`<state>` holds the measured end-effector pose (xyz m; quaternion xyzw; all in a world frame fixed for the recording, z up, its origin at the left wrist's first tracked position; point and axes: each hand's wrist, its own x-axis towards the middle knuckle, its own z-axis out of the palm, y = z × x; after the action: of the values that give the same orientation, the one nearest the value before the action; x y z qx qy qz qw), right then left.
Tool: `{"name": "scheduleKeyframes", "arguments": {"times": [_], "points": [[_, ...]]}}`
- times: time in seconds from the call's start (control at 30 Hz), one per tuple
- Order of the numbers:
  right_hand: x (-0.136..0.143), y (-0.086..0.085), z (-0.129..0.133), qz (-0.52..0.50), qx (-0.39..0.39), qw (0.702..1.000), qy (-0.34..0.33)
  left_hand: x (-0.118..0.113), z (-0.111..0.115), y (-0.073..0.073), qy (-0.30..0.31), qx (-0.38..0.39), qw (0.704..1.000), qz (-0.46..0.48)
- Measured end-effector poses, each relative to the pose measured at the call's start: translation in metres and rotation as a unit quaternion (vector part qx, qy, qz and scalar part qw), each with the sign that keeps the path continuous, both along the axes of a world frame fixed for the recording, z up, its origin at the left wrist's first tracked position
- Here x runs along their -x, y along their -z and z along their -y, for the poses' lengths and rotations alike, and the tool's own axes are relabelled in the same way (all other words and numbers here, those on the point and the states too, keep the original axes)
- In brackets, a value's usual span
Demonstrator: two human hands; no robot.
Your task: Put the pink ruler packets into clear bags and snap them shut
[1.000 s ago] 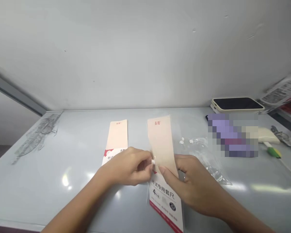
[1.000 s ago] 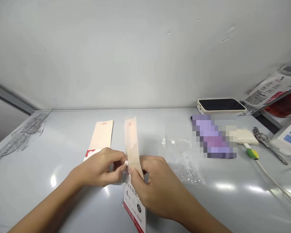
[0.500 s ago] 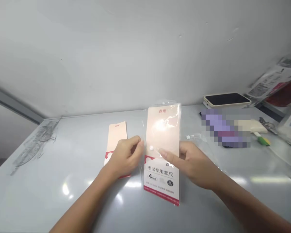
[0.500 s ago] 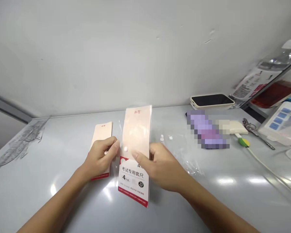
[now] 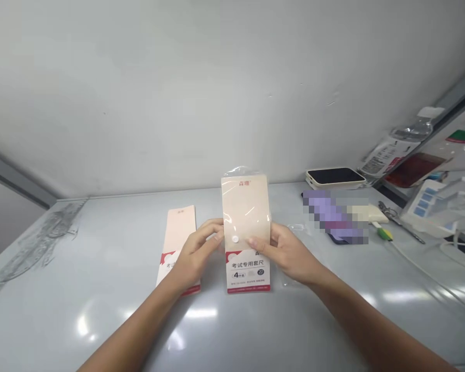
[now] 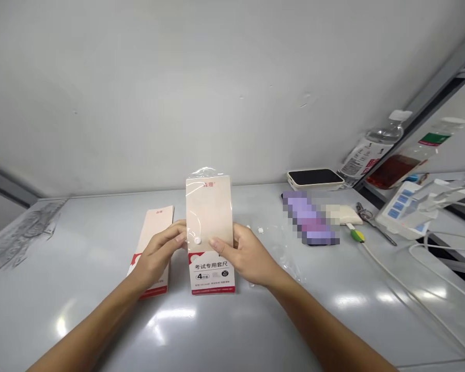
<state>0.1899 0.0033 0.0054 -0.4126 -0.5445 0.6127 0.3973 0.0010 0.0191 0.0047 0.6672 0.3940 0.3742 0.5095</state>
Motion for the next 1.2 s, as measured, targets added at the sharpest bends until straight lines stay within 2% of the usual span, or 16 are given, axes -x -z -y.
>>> {"name": "scheduleKeyframes", "arguments": {"times": [0.17, 0.27, 0.37, 0.47, 0.53, 0.6, 0.63, 0.7, 0.77, 0.83, 0.93, 1.07, 1.2], "points": [[0.001, -0.001, -0.003, -0.02, 0.009, 1.0, 0.006, 0.0, -0.002, 0.003, -0.034, -0.006, 0.999, -0.013], [-0.002, -0.003, -0.007, 0.005, 0.003, 1.0, 0.022, 0.0, -0.002, 0.002, -0.087, -0.016, 0.996, -0.014], [-0.016, -0.007, -0.013, 0.063, 0.004, 0.995, 0.074, 0.006, -0.004, -0.005, -0.152, -0.027, 0.988, -0.016], [-0.039, -0.012, -0.021, 0.13, 0.0, 0.984, 0.123, 0.024, -0.014, -0.012, -0.233, 0.005, 0.968, -0.089], [-0.055, -0.013, -0.026, 0.217, 0.001, 0.966, 0.138, 0.041, -0.025, -0.012, -0.247, 0.023, 0.946, -0.21], [-0.068, -0.011, -0.031, 0.306, 0.016, 0.944, 0.123, 0.058, -0.037, -0.009, -0.245, 0.03, 0.903, -0.352], [-0.074, -0.009, -0.034, 0.353, 0.028, 0.928, 0.113, 0.066, -0.041, -0.006, -0.225, 0.041, 0.881, -0.415], [-0.08, -0.003, -0.038, 0.477, 0.044, 0.871, 0.109, 0.078, -0.048, 0.0, -0.155, 0.088, 0.85, -0.495], [-0.084, 0.003, -0.039, 0.561, 0.037, 0.816, 0.133, 0.084, -0.051, 0.003, -0.137, 0.097, 0.823, -0.542], [-0.085, 0.007, -0.039, 0.605, 0.017, 0.781, 0.152, 0.084, -0.05, 0.003, -0.149, 0.083, 0.805, -0.568], [-0.087, 0.008, -0.037, 0.633, 0.0, 0.755, 0.171, 0.076, -0.046, -0.001, -0.177, 0.041, 0.802, -0.569], [-0.094, 0.004, -0.039, 0.637, -0.008, 0.744, 0.201, 0.068, -0.044, -0.006, -0.228, -0.018, 0.812, -0.538], [-0.099, 0.003, -0.044, 0.636, -0.011, 0.742, 0.213, 0.074, -0.047, -0.005, -0.266, -0.034, 0.812, -0.519]]}}
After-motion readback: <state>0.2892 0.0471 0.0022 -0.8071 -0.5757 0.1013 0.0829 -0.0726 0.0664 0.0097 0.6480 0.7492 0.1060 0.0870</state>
